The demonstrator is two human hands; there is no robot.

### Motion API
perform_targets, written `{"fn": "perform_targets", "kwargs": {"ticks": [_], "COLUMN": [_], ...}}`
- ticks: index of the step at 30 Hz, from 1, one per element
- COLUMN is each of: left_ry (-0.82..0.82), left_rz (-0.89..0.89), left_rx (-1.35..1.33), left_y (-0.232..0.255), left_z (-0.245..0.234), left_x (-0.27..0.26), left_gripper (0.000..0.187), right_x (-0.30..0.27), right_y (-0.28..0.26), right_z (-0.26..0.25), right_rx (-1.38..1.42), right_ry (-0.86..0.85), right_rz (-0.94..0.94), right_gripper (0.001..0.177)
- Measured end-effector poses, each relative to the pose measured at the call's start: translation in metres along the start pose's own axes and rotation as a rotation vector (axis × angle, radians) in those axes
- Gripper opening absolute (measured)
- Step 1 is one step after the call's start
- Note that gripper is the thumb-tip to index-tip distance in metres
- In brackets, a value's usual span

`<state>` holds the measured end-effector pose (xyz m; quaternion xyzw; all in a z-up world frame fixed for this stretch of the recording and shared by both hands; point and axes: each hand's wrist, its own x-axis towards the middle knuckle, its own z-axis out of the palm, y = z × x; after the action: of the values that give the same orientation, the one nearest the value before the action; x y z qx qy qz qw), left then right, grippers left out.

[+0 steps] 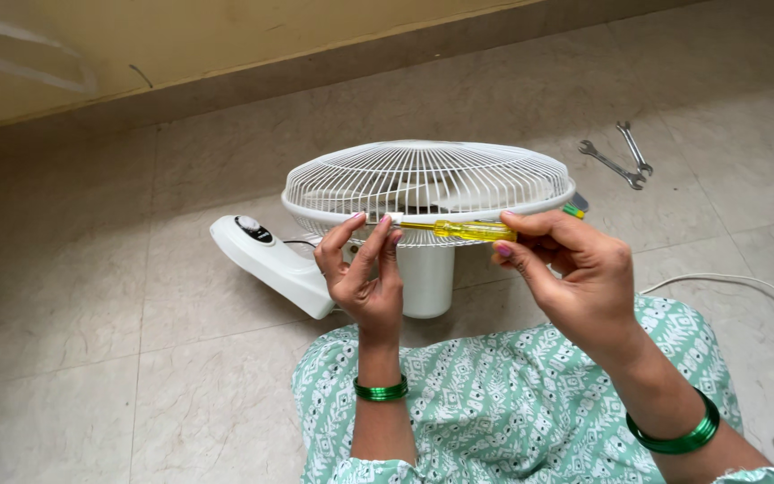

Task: The person uses a screwdriver to remove screws from the front grill of a white electric fan, then detaches the grill to expose the fan blades. The person places the removed grill and screws on the floor.

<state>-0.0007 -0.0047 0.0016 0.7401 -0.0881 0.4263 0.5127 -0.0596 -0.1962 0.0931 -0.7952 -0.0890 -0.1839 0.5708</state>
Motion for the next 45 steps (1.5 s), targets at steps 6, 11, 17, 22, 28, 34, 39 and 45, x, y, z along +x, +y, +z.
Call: {"fn": "perform_targets", "kwargs": {"ticks": [6, 11, 17, 22, 28, 34, 39, 45], "left_ry": [-0.009, -0.027, -0.064, -0.049, -0.038, -0.038, -0.054, -0.073], "left_rz": [-0.003, 0.001, 0.079, 0.062, 0.058, 0.059, 0.082, 0.076], "left_rx": [0.035, 0.03, 0.095, 0.095, 0.143, 0.174, 0.174, 0.122], "left_y": [0.0, -0.002, -0.005, -0.003, -0.003, -0.006, -0.014, -0.023], "left_z": [0.002, 0.003, 0.003, 0.007, 0.008, 0.007, 0.005, 0.001], "left_x": [-0.005, -0.007, -0.005, -0.005, -0.006, -0.007, -0.008, -0.013], "left_gripper": [0.035, 0.034, 0.031, 0.03, 0.031, 0.031, 0.029, 0.028], "right_x": [0.0, 0.004, 0.002, -0.001, -0.002, 0.002, 0.0, 0.001], "right_y": [0.011, 0.015, 0.018, 0.017, 0.009, 0.014, 0.015, 0.014], "right_z": [-0.002, -0.006, -0.002, 0.002, 0.005, 0.009, 0.014, 0.011], "right_rx": [-0.032, -0.168, -0.316, -0.286, -0.152, 0.055, 0.155, 0.044], "right_ry": [-0.021, -0.019, 0.01, -0.009, -0.019, 0.011, 0.012, 0.022], "right_rz": [-0.092, -0.269, -0.398, -0.358, -0.115, 0.123, 0.149, -0.046], "right_gripper": [0.024, 0.022, 0.021, 0.024, 0.041, 0.024, 0.023, 0.021]}}
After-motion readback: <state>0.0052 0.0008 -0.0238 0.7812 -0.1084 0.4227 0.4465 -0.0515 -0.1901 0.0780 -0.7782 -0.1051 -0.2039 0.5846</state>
